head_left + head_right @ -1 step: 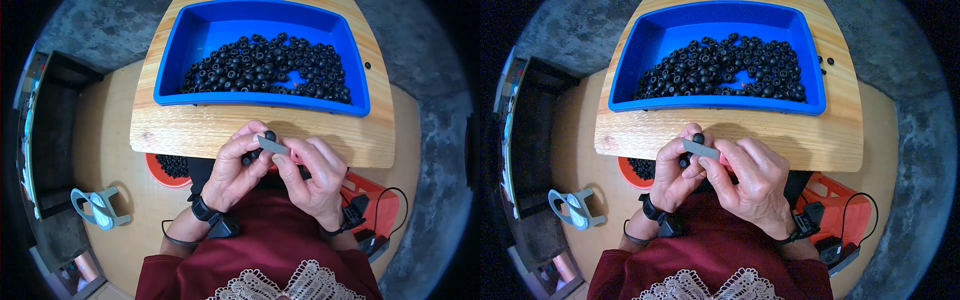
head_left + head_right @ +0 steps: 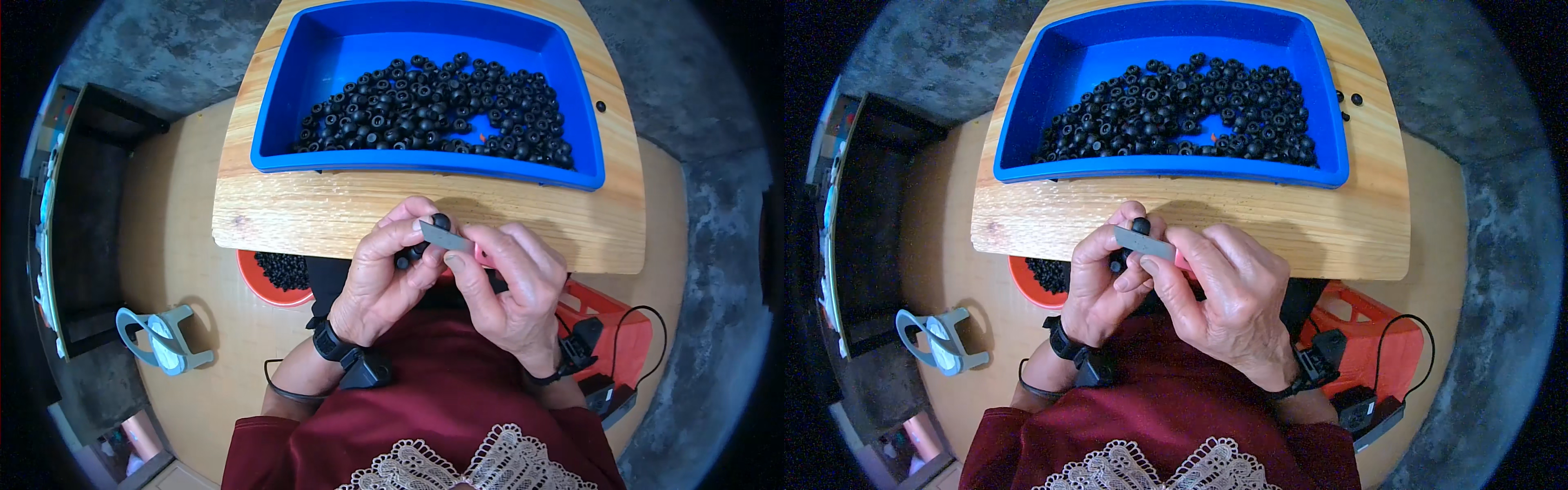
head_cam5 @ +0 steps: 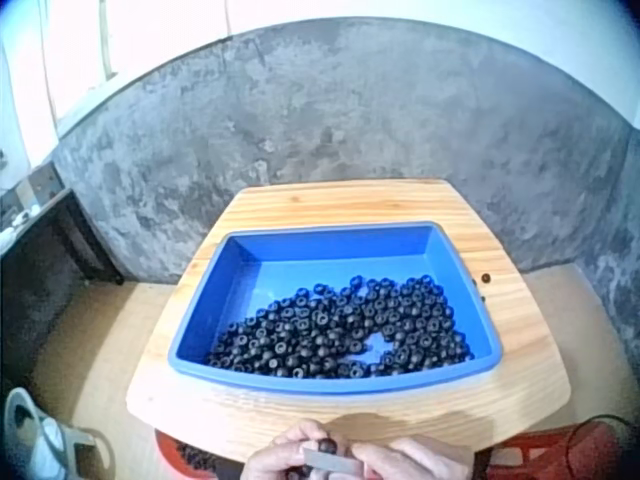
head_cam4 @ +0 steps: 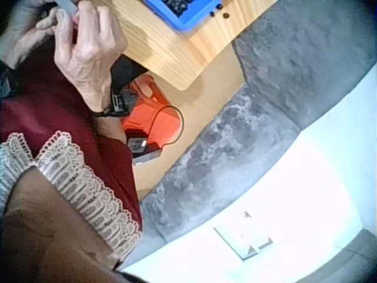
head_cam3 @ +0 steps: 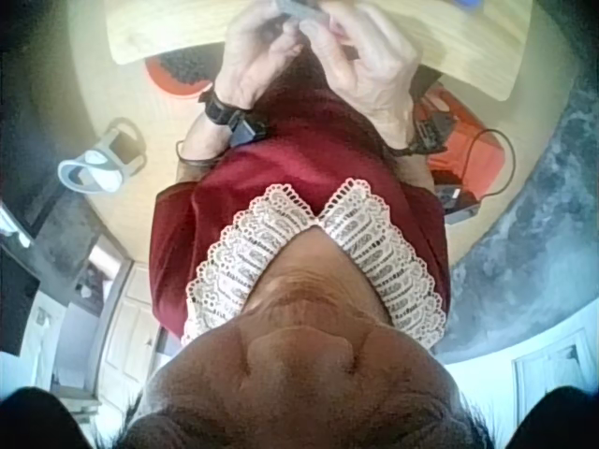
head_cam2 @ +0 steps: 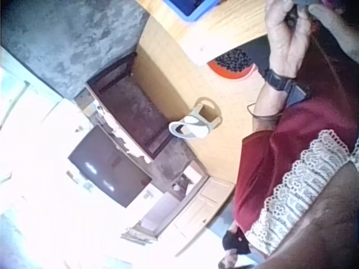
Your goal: Shaving or deburring excess plastic from black molded rings using a craft knife.
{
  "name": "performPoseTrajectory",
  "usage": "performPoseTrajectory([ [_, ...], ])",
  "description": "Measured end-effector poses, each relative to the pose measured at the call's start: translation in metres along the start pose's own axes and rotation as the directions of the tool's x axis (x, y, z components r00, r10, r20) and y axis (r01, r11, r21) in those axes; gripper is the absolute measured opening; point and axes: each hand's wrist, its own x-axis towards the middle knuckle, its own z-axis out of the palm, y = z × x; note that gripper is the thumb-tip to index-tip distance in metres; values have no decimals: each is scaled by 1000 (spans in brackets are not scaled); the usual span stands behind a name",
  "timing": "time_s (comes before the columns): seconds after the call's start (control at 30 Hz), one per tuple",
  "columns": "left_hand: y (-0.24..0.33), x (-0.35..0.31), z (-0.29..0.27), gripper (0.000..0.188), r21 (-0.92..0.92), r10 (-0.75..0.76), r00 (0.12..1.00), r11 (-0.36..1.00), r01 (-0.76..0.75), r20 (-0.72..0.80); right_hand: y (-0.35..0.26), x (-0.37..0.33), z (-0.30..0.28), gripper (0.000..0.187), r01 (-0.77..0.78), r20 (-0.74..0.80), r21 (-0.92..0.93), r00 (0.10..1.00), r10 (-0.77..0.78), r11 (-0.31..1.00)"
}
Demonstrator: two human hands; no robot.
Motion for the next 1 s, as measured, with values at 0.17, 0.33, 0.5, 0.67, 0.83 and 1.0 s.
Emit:
performPoseTrajectory([
  [0.17, -1, 0, -1, 12, -6, 6, 1000, 1000, -6, 7, 1, 0, 1, 16, 12, 2, -6, 1000, -12, 1000],
  [0.33, 0, -1, 0, 11, 1, 5, 1000, 1000, -5, -5, 1, 0, 0, 17, 3, 17, -16, 1000, -3, 1000],
  [0.5, 0, -2, -2, 10, 20, 18, 1000, 1000, -17, -25, 1, -1, 0, 17, 1, 38, 0, 999, -1, 1000],
  [0.67, -1, -2, 2, 8, 76, 49, 997, 996, -44, -58, 3, -3, 0, 14, -25, 53, 4, 998, 25, 1000],
  [0.83, 2, -4, 7, 9, 108, 35, 999, 994, -36, 14, 20, -5, -6, 14, -189, -21, 43, 982, 190, 981],
  [1.0, -1, -2, 3, 10, 76, 29, 999, 997, -28, -20, 12, -1, -6, 14, -253, 19, 148, 967, 253, 956],
])
